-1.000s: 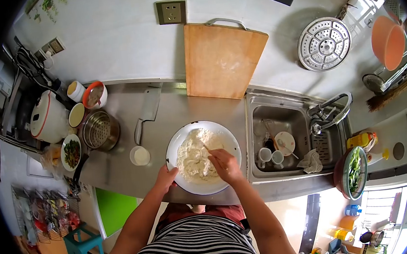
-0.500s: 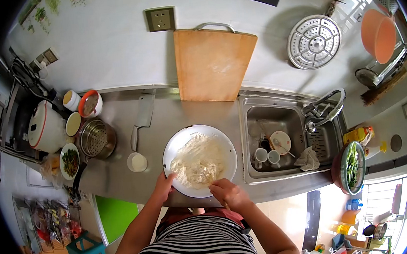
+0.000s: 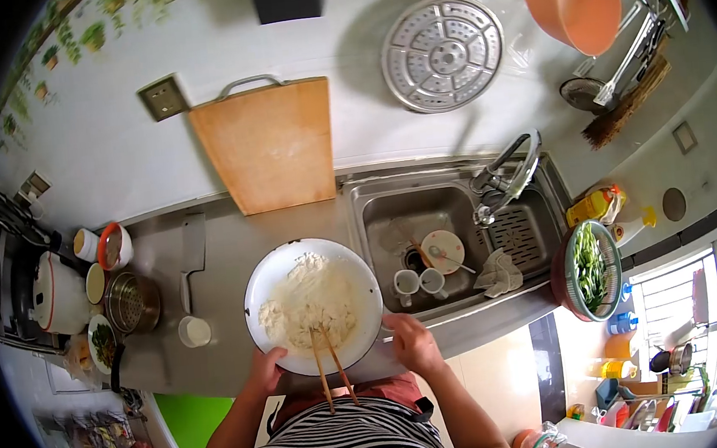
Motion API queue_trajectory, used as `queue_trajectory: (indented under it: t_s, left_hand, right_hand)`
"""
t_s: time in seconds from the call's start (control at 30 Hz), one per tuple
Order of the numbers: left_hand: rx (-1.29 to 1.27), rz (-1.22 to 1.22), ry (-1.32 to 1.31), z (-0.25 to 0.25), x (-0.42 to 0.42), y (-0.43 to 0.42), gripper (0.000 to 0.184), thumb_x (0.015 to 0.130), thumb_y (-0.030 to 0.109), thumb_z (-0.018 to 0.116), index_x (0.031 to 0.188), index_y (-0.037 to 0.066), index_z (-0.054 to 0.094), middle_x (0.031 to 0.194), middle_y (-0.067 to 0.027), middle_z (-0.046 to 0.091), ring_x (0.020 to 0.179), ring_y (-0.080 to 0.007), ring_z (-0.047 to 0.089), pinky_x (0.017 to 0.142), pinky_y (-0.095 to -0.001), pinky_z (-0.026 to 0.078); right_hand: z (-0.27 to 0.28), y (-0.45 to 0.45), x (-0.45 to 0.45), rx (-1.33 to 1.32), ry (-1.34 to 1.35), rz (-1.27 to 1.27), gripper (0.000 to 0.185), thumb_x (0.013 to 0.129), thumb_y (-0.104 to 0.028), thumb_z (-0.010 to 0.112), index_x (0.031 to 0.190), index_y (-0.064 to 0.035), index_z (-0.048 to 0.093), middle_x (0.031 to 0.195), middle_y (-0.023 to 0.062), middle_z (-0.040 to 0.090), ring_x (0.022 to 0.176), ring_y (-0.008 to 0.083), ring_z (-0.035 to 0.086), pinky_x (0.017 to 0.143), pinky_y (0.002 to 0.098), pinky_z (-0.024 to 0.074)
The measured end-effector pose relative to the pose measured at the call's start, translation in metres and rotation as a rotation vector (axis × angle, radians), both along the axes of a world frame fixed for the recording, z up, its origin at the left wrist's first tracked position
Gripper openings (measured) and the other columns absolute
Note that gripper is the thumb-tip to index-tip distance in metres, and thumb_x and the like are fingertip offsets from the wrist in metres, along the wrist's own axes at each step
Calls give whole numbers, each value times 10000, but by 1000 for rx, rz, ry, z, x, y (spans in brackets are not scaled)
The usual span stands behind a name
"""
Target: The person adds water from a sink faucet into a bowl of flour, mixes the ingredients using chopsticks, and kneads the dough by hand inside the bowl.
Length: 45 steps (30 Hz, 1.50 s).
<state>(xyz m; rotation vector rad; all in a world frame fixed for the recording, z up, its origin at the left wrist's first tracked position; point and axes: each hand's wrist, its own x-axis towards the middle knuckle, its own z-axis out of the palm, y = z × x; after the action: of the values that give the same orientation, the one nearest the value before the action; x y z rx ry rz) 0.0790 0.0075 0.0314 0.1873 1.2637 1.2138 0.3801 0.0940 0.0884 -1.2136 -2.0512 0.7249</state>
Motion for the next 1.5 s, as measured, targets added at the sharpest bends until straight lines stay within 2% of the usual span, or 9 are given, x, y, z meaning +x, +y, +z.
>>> queue_trajectory:
  t_s: [0.2, 0.53, 0.7, 0.87, 0.93, 0.97, 1.1, 1.37, 1.5]
  left_hand:
    - [-42, -146, 20, 4, 84, 75, 442, 772, -8, 534, 1204, -17, 443, 1055, -139, 578, 901, -265, 618, 714, -398, 552]
    - [-66, -212, -2, -40, 228, 157, 375, 735, 33, 594, 1101, -34, 548, 944, -149, 639, 779, -265, 659, 627, -386, 571]
    - [-101, -206, -49, -35, 274, 175, 374, 749, 5, 570, 1115, -53, 521, 975, -163, 611, 833, -292, 647, 680, -421, 572]
    - [-149, -228, 3, -38, 295, 179, 350, 737, 13, 594, 1078, -44, 536, 904, -126, 605, 769, -247, 639, 616, -374, 571]
    - [-161, -215, 22, -32, 300, 179, 343, 735, 13, 598, 1069, -39, 540, 890, -117, 601, 758, -240, 636, 606, -369, 569]
    - [-167, -216, 40, -29, 302, 180, 335, 733, 13, 603, 1060, -33, 544, 877, -109, 597, 746, -233, 632, 597, -364, 567]
    - [-171, -187, 36, -29, 310, 181, 315, 728, 15, 608, 1036, -31, 556, 864, -105, 600, 749, -227, 632, 594, -357, 565]
    - [-177, -194, 43, -23, 319, 186, 315, 724, 69, 617, 1032, 14, 586, 895, -93, 623, 784, -212, 628, 616, -350, 533]
    - [-155, -184, 28, -22, 321, 188, 329, 725, 69, 610, 1050, 22, 583, 914, -92, 625, 799, -210, 625, 622, -351, 530]
  right_hand:
    - [12, 57, 99, 41, 42, -162, 290, 757, 99, 497, 1001, 5, 624, 883, 166, 631, 751, 286, 636, 674, 348, 516]
    - [-35, 153, 246, -139, 126, -468, 206, 869, 12, 475, 997, 24, 635, 805, 100, 656, 658, 162, 643, 604, 266, 510]
    - [-50, 262, 287, -181, 81, -568, 276, 893, -100, 487, 1127, 27, 560, 782, 133, 660, 620, 193, 652, 586, 301, 512]
    - [-20, 364, 285, -343, -30, -676, 468, 899, -278, 506, 1246, 27, 430, 839, 193, 653, 631, 267, 664, 643, 372, 512]
    - [-22, 391, 286, -318, -91, -694, 496, 904, -348, 479, 1221, 31, 438, 879, 237, 641, 611, 284, 661, 654, 389, 511]
    - [-41, 405, 295, -48, -294, -661, 478, 921, -377, 415, 1109, 52, 509, 823, 254, 641, 583, 301, 655, 651, 390, 516]
    - [-42, 427, 305, -282, -272, -533, 487, 951, -317, 332, 816, 82, 576, 631, 211, 626, 546, 308, 643, 659, 386, 528]
    - [-53, 427, 317, -173, -498, -397, 429, 967, -260, 307, 836, 83, 528, 589, 172, 612, 499, 277, 628, 566, 362, 520]
    - [-34, 419, 307, -380, -259, -508, 421, 965, -252, 301, 821, 82, 514, 593, 171, 605, 478, 256, 617, 537, 350, 514]
